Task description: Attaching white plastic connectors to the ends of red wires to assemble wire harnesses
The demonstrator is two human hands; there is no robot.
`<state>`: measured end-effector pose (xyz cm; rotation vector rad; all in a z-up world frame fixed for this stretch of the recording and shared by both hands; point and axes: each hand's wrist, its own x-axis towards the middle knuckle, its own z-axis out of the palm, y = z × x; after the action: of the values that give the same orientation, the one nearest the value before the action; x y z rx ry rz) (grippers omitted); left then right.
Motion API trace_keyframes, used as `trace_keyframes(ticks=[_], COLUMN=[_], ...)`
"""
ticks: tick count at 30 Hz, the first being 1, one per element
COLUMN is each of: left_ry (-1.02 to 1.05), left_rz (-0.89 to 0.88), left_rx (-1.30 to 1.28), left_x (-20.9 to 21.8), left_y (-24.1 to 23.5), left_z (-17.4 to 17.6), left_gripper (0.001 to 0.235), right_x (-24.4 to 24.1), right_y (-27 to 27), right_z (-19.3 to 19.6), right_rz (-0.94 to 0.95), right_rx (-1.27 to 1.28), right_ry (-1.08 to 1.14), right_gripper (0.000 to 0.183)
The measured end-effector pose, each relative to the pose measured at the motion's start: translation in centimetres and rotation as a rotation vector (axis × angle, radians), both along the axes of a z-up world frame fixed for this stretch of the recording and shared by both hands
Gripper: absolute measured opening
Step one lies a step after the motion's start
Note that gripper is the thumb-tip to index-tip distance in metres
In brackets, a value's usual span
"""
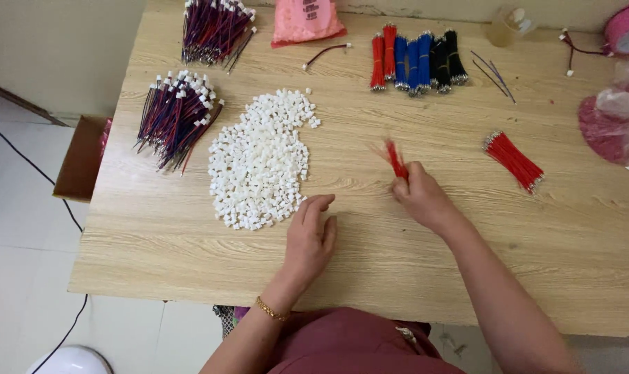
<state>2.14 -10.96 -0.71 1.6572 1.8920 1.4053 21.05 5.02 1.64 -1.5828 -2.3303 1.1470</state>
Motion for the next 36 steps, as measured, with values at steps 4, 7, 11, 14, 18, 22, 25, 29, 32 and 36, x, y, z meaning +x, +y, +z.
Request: trace_keyframes(ticks=[4,7,11,14,18,22,25,29,32,36], left_ry=[0.03,-0.044,-0.533,-0.543,-0.412,-0.219,-0.23,-0.161,-0.147,-0.268], left_rz=[0.009,-0.026,-0.241,-0.324,-0.364,-0.38,-0.381,-0.358,-0.355,-0.38], left_rx=[0.08,0.099,-0.148,-0.099,-0.007,0.098,-0.019,-0.011,-0.026,-0.108], left_x=[0.3,0.4,1.0,1.4,2.3,2.6,2.8,3.2,3.0,2.6], left_y=[0.8,1.6,3.0,4.3,5.8,7.2,6.5,6.2,6.1,6.1], left_z=[1.3,2.6,7.3,8.9,8.6,3.8,4.5,5.1,5.2,4.1], left_gripper=[0.038,0.038,0.074,0.099,0.061,0.032,0.022,0.019,0.02,0.048], right_x=[0.2,-0.2,-1.8,-2.4,-2.2,-2.0,-1.9,-2.0,-2.1,-2.5], right_y=[-1.3,-2.1,-4.4,-4.8,-4.9,-5.0,-5.0,-5.0,-5.2,-5.1], right_z=[-1.2,-1.6,0.9,-1.2,-3.3,-3.7,-4.0,-4.4,-4.7,-4.6], right_rz=[-0.16,-0.223,-0.152,-0.041,-0.008,-0.018,-0.021,-0.015,-0.015,-0.011], right_rx=[-0.172,-0.296,-0.207,-0.223,-0.255,-0.183,-0.132,-0.069,-0.025,0.04], right_ry=[0.325,0.533,0.737,0.886,0.973,0.964,0.953,0.935,0.923,0.903], right_gripper=[0.027,0.022,0.025,0.034,0.048,0.043,0.04,0.036,0.033,0.029])
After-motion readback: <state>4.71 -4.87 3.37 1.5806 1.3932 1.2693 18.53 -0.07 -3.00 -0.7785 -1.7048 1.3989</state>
